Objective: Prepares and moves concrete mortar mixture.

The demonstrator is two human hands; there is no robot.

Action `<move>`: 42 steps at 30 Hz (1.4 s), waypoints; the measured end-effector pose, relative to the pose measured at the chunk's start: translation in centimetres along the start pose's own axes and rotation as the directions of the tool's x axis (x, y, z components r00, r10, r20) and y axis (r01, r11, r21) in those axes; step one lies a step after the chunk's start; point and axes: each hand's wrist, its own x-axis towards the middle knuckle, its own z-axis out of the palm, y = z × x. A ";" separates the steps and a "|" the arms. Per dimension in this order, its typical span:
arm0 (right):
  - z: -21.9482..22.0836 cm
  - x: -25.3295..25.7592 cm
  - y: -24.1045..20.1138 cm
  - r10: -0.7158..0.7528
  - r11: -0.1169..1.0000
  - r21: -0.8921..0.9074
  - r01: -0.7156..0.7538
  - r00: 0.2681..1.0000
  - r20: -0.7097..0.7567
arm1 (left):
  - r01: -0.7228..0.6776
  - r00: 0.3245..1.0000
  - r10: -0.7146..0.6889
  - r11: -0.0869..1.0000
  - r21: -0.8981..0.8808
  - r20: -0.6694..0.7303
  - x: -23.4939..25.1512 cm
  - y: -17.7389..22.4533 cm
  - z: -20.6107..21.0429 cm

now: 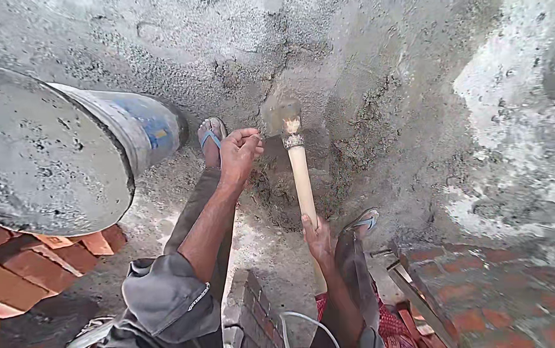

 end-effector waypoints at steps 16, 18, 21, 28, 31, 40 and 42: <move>-29.9 31.9 -16.4 -0.226 0.690 0.398 0.605 0.702 -0.676 | 0.035 0.992 -0.058 0.980 0.197 0.111 0.3 -1.7 4.0; -33.1 37.0 -16.5 -0.160 0.724 0.401 0.561 0.703 -0.693 | 0.059 0.991 -0.081 0.978 0.201 0.104 -0.1 -1.8 3.4; -33.9 38.3 -13.6 -0.028 0.752 0.474 0.458 0.741 -0.671 | 0.084 0.992 -0.100 0.977 0.196 0.074 0.3 -1.6 2.2; -23.6 28.4 -4.8 0.216 0.755 0.601 0.263 0.766 -0.606 | 0.028 0.988 -0.044 0.993 0.115 0.147 0.6 1.0 3.4; -17.1 22.7 -1.2 0.276 0.713 0.665 0.222 0.783 -0.558 | 0.029 0.987 -0.040 0.997 0.074 0.154 0.5 1.4 3.4; -3.8 6.8 3.2 0.499 0.482 0.875 -0.045 0.835 -0.232 | 0.066 0.985 -0.077 0.995 0.076 0.152 0.4 -1.2 2.5; -3.1 0.0 4.4 0.440 0.448 0.893 -0.035 0.878 -0.187 | 0.080 0.981 -0.096 0.992 0.096 0.167 0.0 -1.3 3.1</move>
